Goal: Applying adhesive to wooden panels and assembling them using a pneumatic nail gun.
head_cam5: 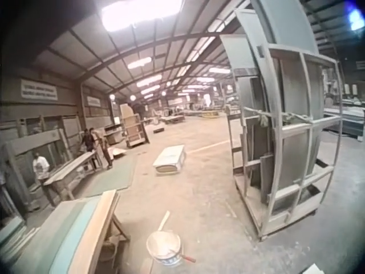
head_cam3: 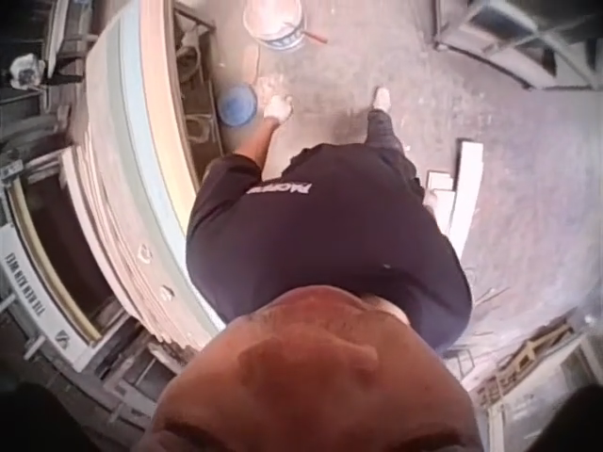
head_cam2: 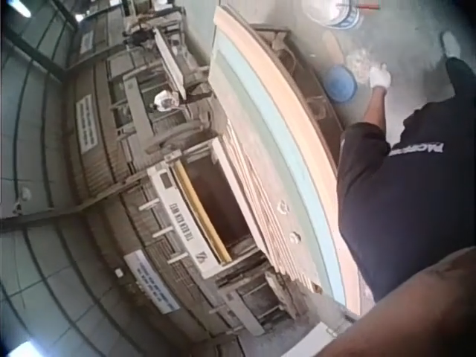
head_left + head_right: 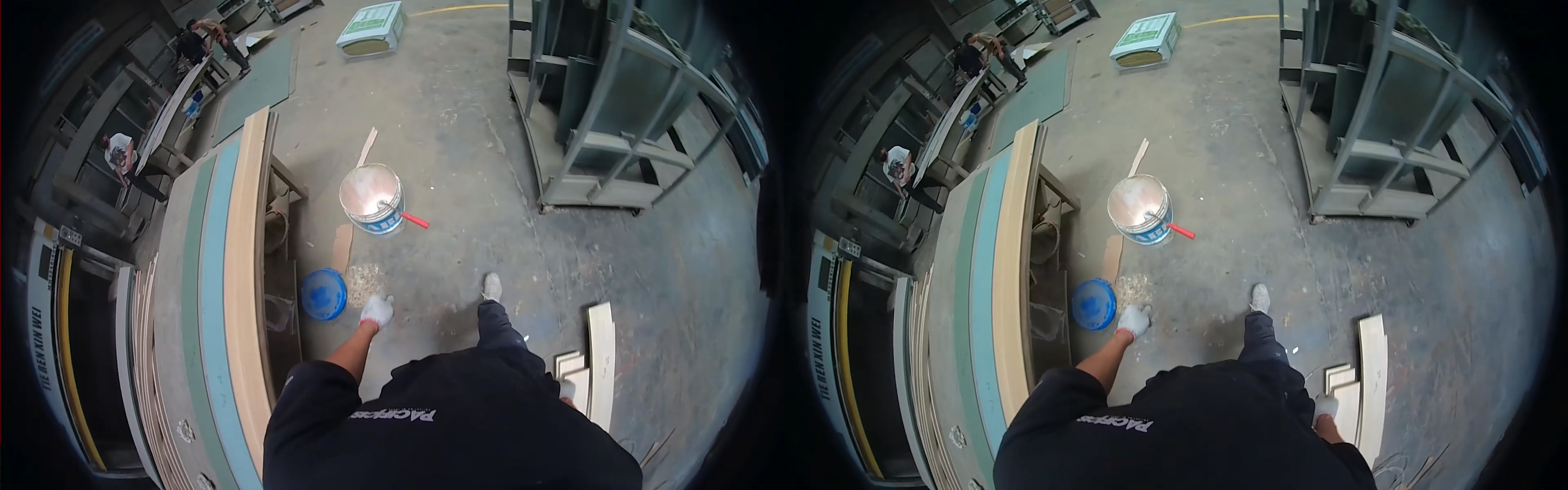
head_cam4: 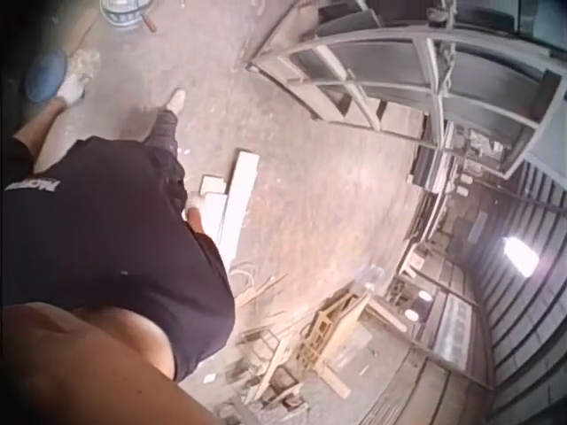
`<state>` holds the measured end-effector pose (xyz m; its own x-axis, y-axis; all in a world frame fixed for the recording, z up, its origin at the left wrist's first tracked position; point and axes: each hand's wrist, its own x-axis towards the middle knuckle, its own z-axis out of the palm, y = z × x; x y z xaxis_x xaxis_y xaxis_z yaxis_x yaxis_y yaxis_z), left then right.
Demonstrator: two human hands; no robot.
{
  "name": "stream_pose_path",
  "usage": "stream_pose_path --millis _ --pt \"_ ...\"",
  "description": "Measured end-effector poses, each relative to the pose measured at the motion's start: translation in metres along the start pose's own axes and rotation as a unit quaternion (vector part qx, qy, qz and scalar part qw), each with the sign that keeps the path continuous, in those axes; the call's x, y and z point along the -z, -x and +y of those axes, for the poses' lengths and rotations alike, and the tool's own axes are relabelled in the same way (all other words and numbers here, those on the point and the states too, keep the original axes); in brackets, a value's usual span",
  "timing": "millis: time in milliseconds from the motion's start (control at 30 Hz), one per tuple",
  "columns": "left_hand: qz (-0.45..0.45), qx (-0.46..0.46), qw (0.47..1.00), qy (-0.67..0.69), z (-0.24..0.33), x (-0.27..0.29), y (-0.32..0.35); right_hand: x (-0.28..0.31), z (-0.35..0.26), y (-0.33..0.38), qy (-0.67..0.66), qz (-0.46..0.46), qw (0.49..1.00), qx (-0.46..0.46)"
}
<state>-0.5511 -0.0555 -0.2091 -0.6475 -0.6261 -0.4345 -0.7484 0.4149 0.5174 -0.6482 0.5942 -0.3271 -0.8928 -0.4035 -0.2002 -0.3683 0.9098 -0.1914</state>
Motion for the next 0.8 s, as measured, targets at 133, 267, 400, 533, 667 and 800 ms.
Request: stream_pose_path --millis 133,267,400,533,667,800 --pt "0.049 -0.051 0.996 -0.048 0.056 0.002 -0.091 0.02 -0.027 -0.189 0.107 -0.162 0.981 -0.023" --pt "0.017 0.022 0.997 -0.076 0.145 0.028 -0.164 0.087 -0.068 -0.359 -0.015 -0.12 0.989 -0.084" --pt "0.031 0.08 0.996 0.003 0.217 0.083 -0.234 0.21 -0.179 -0.578 -0.202 -0.119 0.968 -0.088" --pt "-0.028 0.036 0.999 0.029 0.288 0.132 -0.362 0.3 -0.332 -0.746 -0.202 0.062 0.967 0.142" --pt "0.106 -0.228 0.949 0.191 0.362 0.15 -0.515 0.333 -0.497 -0.852 -0.377 0.071 0.9 0.205" --pt "-0.069 -0.406 0.908 0.073 0.422 0.193 -0.633 0.386 -0.637 -0.905 -0.375 0.17 0.82 0.397"
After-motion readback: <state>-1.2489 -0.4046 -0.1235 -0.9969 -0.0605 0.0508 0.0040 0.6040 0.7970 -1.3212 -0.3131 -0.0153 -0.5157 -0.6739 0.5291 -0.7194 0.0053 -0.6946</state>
